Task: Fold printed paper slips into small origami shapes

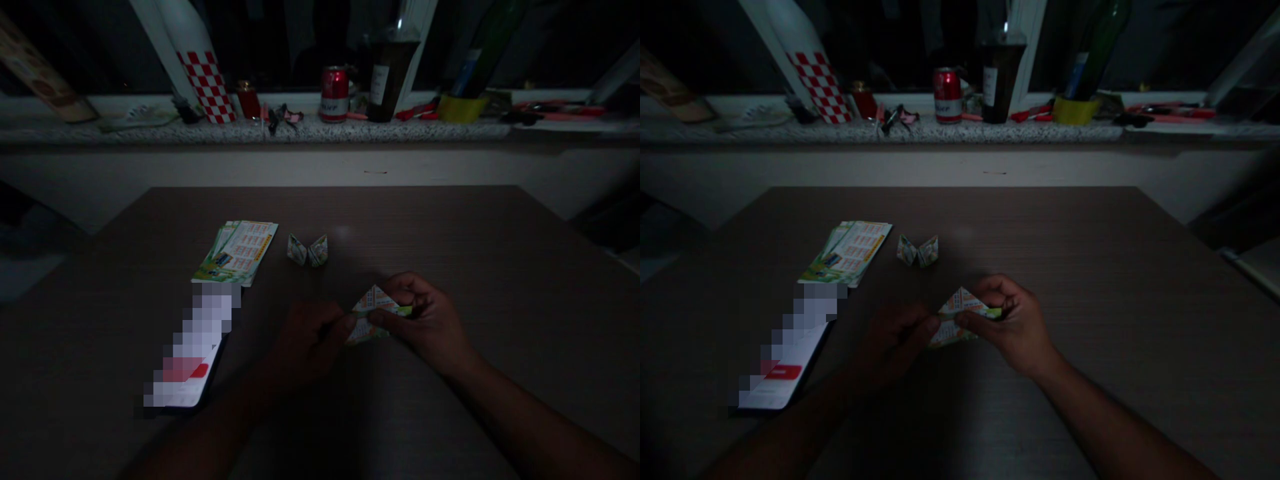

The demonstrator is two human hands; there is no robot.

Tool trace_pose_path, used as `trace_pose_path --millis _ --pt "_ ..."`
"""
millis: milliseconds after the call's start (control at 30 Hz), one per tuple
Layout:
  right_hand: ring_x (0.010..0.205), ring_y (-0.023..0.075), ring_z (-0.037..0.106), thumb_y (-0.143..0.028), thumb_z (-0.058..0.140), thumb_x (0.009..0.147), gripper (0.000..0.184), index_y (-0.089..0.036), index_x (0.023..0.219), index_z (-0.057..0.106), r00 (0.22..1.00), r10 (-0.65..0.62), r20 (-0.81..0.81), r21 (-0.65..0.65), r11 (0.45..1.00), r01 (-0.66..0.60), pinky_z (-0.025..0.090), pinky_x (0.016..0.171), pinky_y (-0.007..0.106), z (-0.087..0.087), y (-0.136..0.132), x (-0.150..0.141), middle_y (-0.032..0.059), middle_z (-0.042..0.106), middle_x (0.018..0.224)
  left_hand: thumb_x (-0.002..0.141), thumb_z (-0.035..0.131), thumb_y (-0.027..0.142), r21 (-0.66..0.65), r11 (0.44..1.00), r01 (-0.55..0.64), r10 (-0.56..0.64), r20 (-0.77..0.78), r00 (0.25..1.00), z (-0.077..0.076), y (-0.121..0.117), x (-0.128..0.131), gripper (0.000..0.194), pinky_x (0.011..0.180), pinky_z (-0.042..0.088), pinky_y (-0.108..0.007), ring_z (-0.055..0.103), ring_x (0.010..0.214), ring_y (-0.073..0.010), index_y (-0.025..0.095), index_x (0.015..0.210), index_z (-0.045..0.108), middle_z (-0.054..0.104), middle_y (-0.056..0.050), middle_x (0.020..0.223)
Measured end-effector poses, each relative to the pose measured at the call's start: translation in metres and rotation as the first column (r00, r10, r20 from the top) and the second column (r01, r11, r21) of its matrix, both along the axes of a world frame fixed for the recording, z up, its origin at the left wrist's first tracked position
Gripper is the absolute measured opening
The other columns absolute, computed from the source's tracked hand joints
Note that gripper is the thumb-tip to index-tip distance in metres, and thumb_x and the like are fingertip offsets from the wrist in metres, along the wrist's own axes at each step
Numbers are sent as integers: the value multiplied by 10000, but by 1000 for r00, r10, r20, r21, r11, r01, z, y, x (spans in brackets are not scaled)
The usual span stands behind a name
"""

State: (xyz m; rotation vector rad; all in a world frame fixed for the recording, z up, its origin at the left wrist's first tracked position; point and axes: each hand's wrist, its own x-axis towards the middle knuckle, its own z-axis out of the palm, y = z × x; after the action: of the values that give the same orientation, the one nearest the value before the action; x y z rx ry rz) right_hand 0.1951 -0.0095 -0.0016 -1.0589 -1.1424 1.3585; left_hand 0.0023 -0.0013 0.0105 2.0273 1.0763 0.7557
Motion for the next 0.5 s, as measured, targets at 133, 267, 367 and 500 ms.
trace_pose_path --millis 133,267,367,500 --pt "550 111 659 -185 805 663 271 -200 781 561 1000 2 -8 -6 1000 -2 529 534 204 -1 1 1 -22 721 675 908 446 312 -36 999 -2 1 -26 1000 -1 2 0 379 474 238 -218 344 454 -71 167 558 439 354 64 497" --pt "533 97 636 -184 807 664 279 -200 776 552 1000 20 5 3 1000 -20 507 511 191 -2 0 2 -41 692 648 911 435 305 -11 999 48 -49 -28 998 -3 2 0 385 465 217 -219 333 440 -64 167 552 425 334 67 489" --pt "520 98 629 -200 810 668 291 -202 787 545 999 38 -9 4 999 -38 501 496 193 -2 -1 2 -50 678 630 914 420 291 -8 998 62 -62 -6 998 -1 -1 0 380 457 214 -219 327 435 -63 169 554 414 334 66 492" --pt "604 142 694 -249 821 663 376 -220 937 566 997 57 -59 -34 998 -60 569 584 250 -3 -1 2 -12 744 748 915 424 288 2 999 49 -49 12 999 2 -3 -1 372 473 241 -219 351 451 -67 168 562 430 362 59 510"
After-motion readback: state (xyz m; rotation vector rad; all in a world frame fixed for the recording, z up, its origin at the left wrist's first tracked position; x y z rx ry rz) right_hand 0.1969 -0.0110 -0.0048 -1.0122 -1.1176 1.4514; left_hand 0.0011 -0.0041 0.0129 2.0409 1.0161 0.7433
